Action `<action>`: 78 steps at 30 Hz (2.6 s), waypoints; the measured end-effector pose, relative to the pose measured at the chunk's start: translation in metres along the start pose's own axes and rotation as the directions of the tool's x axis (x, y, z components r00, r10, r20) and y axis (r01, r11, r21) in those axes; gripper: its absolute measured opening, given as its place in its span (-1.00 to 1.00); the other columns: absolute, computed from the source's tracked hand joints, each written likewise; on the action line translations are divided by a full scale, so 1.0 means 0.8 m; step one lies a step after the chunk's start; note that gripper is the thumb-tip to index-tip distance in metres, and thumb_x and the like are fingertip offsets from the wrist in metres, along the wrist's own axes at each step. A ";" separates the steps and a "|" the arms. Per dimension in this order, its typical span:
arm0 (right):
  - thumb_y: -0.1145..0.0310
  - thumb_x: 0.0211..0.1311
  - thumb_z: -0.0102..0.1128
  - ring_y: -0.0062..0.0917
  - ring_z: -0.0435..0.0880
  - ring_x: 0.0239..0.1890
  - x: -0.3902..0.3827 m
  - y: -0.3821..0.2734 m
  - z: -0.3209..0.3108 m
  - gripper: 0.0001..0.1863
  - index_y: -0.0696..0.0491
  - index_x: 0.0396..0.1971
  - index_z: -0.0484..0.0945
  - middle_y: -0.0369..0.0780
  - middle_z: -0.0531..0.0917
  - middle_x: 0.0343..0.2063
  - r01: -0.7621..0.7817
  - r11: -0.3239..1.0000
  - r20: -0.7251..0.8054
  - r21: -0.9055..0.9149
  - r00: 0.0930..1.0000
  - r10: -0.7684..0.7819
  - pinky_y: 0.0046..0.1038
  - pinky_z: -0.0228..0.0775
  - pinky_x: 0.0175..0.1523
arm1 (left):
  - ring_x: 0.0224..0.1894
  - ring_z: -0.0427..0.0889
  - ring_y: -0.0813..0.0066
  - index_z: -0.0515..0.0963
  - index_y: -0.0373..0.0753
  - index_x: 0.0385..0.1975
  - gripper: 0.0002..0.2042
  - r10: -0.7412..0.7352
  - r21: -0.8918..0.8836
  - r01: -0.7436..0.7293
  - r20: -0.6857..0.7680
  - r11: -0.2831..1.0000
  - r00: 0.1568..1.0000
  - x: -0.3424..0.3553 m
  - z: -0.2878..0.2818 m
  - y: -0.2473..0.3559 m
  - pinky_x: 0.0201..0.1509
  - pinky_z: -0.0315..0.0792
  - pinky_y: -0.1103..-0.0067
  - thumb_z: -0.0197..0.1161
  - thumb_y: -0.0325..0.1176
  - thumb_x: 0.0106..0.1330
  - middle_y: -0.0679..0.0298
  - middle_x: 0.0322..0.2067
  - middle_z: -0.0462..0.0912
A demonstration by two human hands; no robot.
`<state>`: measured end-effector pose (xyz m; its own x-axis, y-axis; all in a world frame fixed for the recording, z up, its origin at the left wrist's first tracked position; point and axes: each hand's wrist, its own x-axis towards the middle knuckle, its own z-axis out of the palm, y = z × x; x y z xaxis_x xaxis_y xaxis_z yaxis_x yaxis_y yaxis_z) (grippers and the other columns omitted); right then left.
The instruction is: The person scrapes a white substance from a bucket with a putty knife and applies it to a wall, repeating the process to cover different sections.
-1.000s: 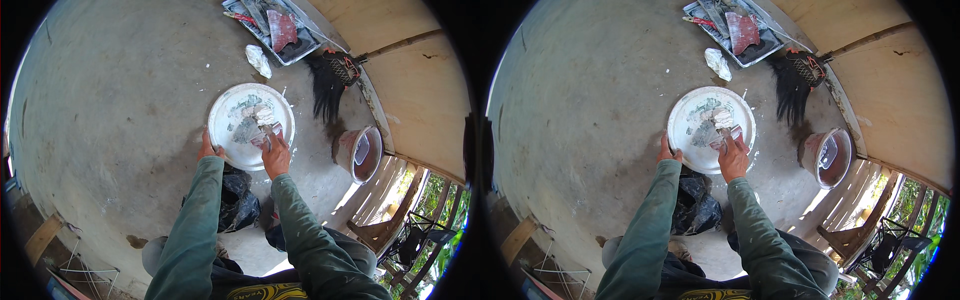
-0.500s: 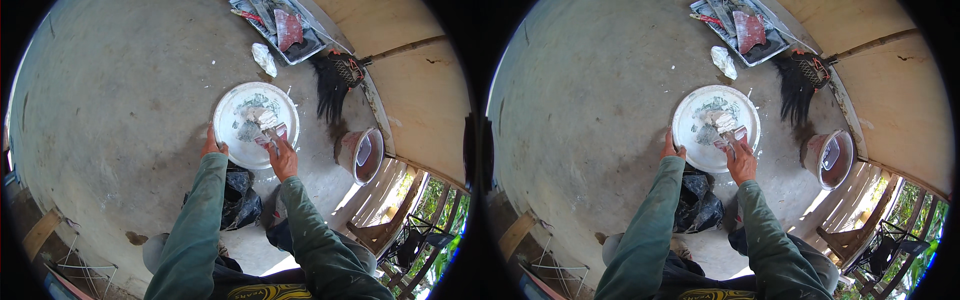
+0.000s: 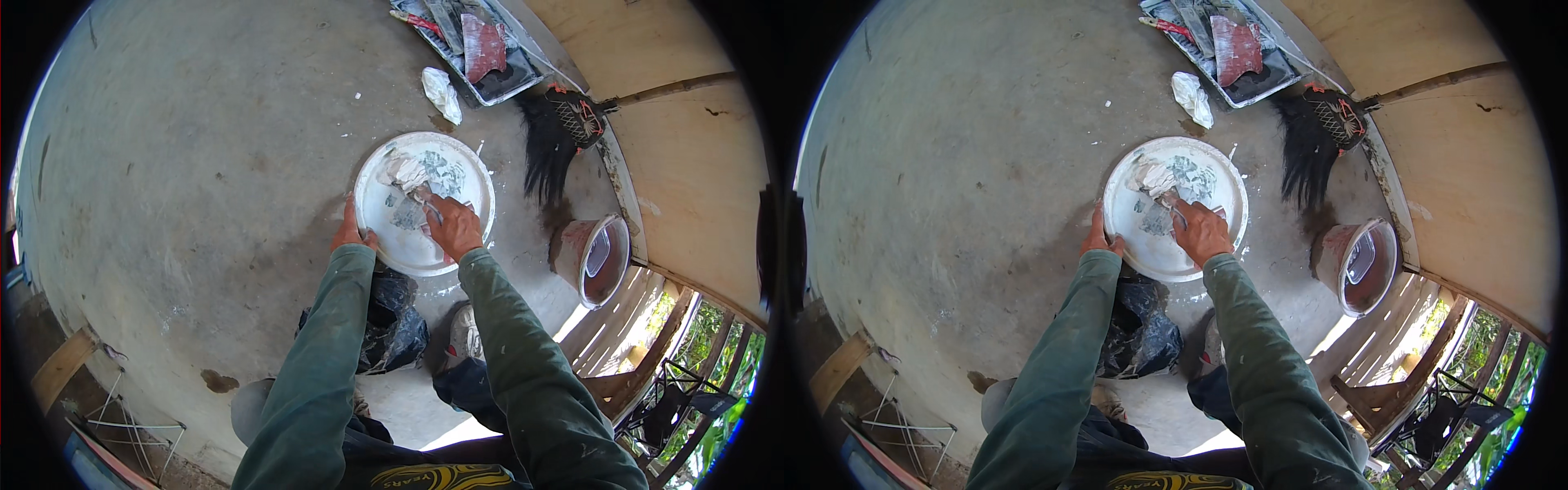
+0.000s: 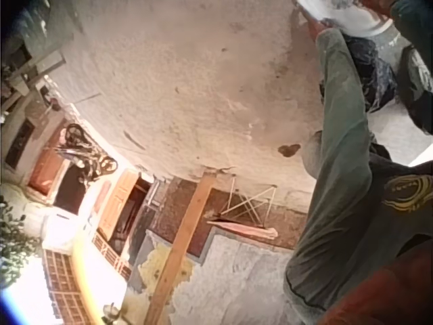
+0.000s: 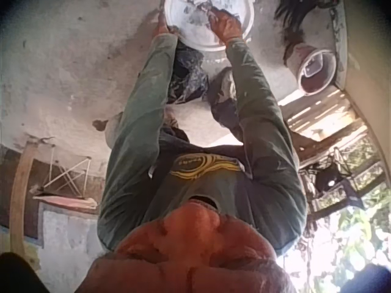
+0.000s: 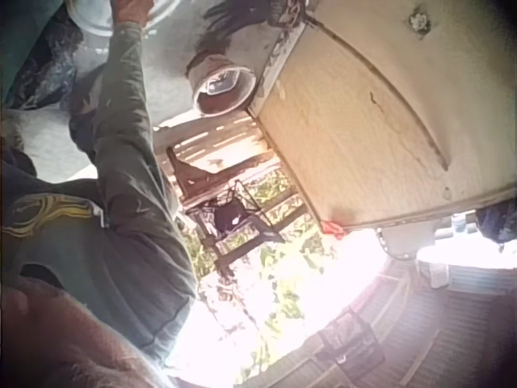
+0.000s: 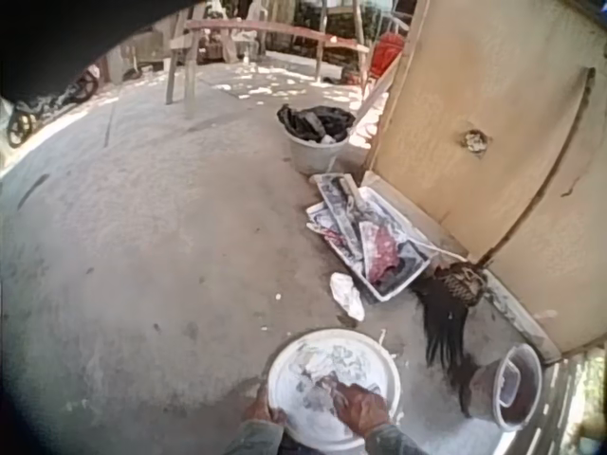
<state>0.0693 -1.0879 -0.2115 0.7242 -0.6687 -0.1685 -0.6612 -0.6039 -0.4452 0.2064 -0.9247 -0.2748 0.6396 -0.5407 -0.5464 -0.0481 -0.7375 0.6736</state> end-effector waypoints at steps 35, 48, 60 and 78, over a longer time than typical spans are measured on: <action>0.24 0.17 0.26 0.00 0.64 -0.20 -0.104 0.000 -0.036 -0.33 0.21 0.19 0.20 0.01 0.64 -0.15 -0.156 0.953 -0.287 0.259 0.930 0.230 -0.11 0.49 -0.12 | -0.21 0.65 0.22 0.48 -0.37 -0.06 -0.53 -0.015 -0.712 -0.035 -0.064 0.702 0.998 0.026 0.011 0.038 -0.17 0.54 0.40 0.38 -0.60 -0.07 0.04 -0.15 0.63; 0.15 0.15 0.26 -0.04 0.65 -0.25 -0.055 0.008 -0.254 -0.55 0.06 -0.02 0.44 0.05 0.65 -0.33 0.085 0.987 -0.125 0.136 0.990 -0.068 -0.17 0.48 -0.14 | 0.01 0.59 0.13 0.38 -0.41 0.14 -0.38 0.032 -0.900 -0.043 -0.032 0.434 0.999 -0.054 -0.049 0.118 0.16 0.48 0.30 0.26 -0.66 -0.06 0.01 -0.02 0.56; 0.23 0.17 0.29 -0.04 0.66 -0.24 -0.327 -0.093 -0.494 -0.53 0.13 0.01 0.41 0.01 0.65 -0.23 -0.226 0.892 -0.334 0.393 0.868 0.367 -0.18 0.51 -0.16 | -0.02 0.59 0.12 0.32 -0.43 0.15 -0.35 0.144 -0.856 0.141 0.242 0.497 0.960 -0.332 -0.131 0.349 0.10 0.50 0.30 0.17 -0.72 -0.10 -0.01 -0.05 0.54; 0.22 0.21 0.25 -0.05 0.65 -0.21 -0.816 -0.372 -0.597 -0.60 0.08 -0.03 0.43 0.00 0.66 -0.25 -0.504 0.490 -0.355 0.711 0.344 0.869 -0.19 0.49 -0.15 | -0.06 0.58 0.10 0.28 -0.35 0.19 -0.31 0.170 -0.318 0.180 0.814 0.931 0.556 -0.741 -0.136 0.473 -0.02 0.56 0.32 0.12 -0.66 -0.13 0.01 -0.04 0.53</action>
<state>-0.3003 -0.6792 0.4508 -0.3951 -0.9090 -0.1325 -0.5498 0.3495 -0.7586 -0.1076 -0.8389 0.3584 -0.2773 -0.7553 -0.5938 0.3145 -0.6554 0.6867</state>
